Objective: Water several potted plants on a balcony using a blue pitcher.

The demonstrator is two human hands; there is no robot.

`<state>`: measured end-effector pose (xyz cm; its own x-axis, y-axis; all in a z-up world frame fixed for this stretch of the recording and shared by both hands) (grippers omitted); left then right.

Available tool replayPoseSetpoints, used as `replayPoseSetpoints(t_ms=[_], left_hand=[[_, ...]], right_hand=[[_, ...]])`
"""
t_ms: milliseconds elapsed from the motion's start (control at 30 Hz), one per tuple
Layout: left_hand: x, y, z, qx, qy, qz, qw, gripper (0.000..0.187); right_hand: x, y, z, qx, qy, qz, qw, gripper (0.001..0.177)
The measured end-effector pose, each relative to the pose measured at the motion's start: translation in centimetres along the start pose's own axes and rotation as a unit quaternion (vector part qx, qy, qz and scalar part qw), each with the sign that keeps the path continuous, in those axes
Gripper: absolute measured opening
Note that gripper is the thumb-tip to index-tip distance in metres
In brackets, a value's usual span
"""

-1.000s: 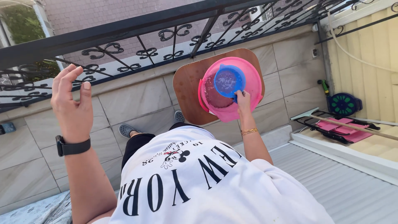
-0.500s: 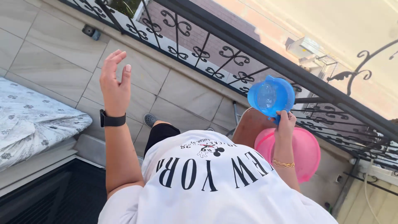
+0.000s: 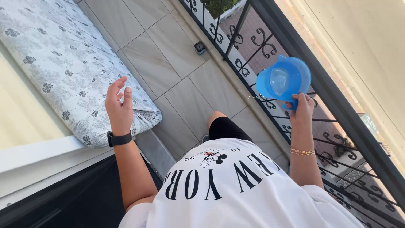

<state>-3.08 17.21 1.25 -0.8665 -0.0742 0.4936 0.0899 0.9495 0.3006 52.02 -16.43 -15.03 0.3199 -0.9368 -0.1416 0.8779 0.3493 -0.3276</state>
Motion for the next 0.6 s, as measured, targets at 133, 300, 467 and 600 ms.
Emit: replayPoseSetpoints(t_ms=[133,300,467,600], left_hand=[[0.4,7.8,3.7,0.026,-0.009,-0.012,1.000,0.031],[1.6,19.8,8.6,0.024,0.021,-0.053,0.998,0.029],[4.2,33.4,12.2,0.037,0.058,-0.113,0.991,0.028],[4.3,43.2,16.5,0.048,0.041,-0.137,0.989,0.029]], right_hand=[[-16.3,3.9,0.3,-0.013,-0.048,0.063,0.997,0.009],[-36.6,8.8,-0.2,-0.029,-0.074,0.135,0.988,0.008],[-58.8,12.8,-0.3,-0.043,-0.115,0.228,0.966,0.006],[-76.1,14.6,-0.8,-0.057,-0.093,0.268,0.957,0.006]])
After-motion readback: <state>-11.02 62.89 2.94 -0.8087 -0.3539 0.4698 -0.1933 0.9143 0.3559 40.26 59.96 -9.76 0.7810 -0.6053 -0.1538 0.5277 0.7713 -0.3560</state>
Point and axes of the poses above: each hand's wrist, its own y-axis towards the middle knuckle, its own x-axis out of the back of the hand, z = x × y, the point moved 7 cm from there along y, towards the middle knuckle, and after that the axes turned 11 degrees about -z, right-handed, at the moved point
